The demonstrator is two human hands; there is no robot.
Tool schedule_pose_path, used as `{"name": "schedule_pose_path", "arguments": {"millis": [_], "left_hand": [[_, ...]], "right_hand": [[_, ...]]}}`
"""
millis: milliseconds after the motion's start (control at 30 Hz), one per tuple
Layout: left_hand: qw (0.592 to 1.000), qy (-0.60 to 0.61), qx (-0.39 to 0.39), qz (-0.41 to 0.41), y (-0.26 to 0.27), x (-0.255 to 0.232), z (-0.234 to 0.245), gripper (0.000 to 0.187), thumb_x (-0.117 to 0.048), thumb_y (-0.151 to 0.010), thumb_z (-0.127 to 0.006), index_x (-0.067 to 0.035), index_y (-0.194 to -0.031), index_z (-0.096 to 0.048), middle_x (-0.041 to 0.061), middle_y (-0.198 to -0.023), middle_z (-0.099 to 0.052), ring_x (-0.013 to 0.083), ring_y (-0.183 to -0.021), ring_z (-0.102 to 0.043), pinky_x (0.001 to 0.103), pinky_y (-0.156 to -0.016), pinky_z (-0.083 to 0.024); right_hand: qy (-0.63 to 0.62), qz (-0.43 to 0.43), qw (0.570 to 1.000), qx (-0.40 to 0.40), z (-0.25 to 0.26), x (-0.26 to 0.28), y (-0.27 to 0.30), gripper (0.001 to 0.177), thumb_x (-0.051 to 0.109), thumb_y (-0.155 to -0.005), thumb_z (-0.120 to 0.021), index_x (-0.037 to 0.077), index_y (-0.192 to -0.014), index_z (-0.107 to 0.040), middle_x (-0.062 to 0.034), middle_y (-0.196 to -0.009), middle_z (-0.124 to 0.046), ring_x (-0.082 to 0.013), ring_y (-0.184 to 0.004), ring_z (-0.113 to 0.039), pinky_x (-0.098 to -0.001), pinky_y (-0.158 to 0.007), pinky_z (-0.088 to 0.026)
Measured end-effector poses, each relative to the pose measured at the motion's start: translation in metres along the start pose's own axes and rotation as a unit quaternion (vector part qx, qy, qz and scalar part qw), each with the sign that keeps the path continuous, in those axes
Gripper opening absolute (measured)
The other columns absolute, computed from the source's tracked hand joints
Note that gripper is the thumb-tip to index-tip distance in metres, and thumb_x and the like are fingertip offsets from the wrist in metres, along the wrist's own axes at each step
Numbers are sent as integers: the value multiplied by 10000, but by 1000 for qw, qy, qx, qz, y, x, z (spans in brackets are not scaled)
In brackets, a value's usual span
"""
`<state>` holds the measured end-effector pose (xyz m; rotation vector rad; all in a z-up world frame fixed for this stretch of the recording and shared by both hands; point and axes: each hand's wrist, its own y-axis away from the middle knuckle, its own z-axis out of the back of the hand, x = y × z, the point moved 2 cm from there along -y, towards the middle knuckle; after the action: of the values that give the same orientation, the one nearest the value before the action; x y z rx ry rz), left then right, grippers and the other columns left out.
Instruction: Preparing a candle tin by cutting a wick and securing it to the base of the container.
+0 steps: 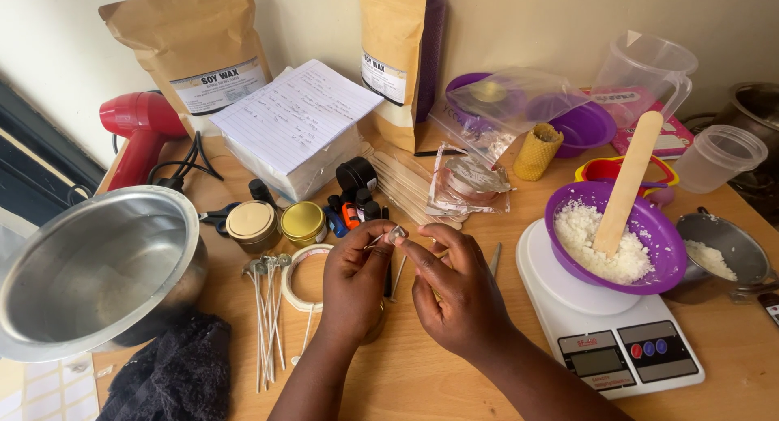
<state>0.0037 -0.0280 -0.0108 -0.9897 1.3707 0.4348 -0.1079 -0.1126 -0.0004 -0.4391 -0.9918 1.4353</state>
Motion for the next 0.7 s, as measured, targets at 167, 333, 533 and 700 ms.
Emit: {"name": "schedule_pose_path", "arguments": {"millis": [167, 333, 533, 700], "left_hand": [[1000, -15, 1, -1, 0, -3, 0, 99, -71, -898, -576, -72, -897, -675, -4, -839, -654, 88, -784, -564, 244, -722, -461], [998, -54, -3, 29, 3, -14, -1, 150, -85, -884, -552, -81, -918, -698, 13, -839, -682, 97, -657, -551, 252, -594, -458], [907, -313, 125, -254, 11, -27, -8, 266, 30, -815, -501, -21, -978, -705, 96, -844, -683, 275, -675, -564, 375, -602, -427], [851, -393, 241, -252, 18, -20, -16, 139, -80, -698, -520, -58, -723, -654, 24, -676, -651, 248, -703, -542, 365, -667, -437]], "right_hand": [[-7, -6, 1000, 3, 0, -1, 1, 471, -65, -810, -524, 108, -1246, -559, -156, -1201, -503, -272, -984, -538, -371, -885, -467], [-87, -7, 995, -45, 9, 5, -2, 358, -49, -861, -528, 61, -1197, -583, -162, -1148, -492, -228, -935, -567, -326, -815, -499], [-520, -310, 783, -143, 0, -31, 9, 315, -1, -811, -548, -25, -1122, -597, -100, -914, -587, -149, -822, -529, -276, -670, -459], [-666, -436, 587, -147, -8, -46, 9, 191, 109, -736, -539, 84, -925, -552, -55, -882, -553, -176, -746, -480, -307, -591, -350]]}}
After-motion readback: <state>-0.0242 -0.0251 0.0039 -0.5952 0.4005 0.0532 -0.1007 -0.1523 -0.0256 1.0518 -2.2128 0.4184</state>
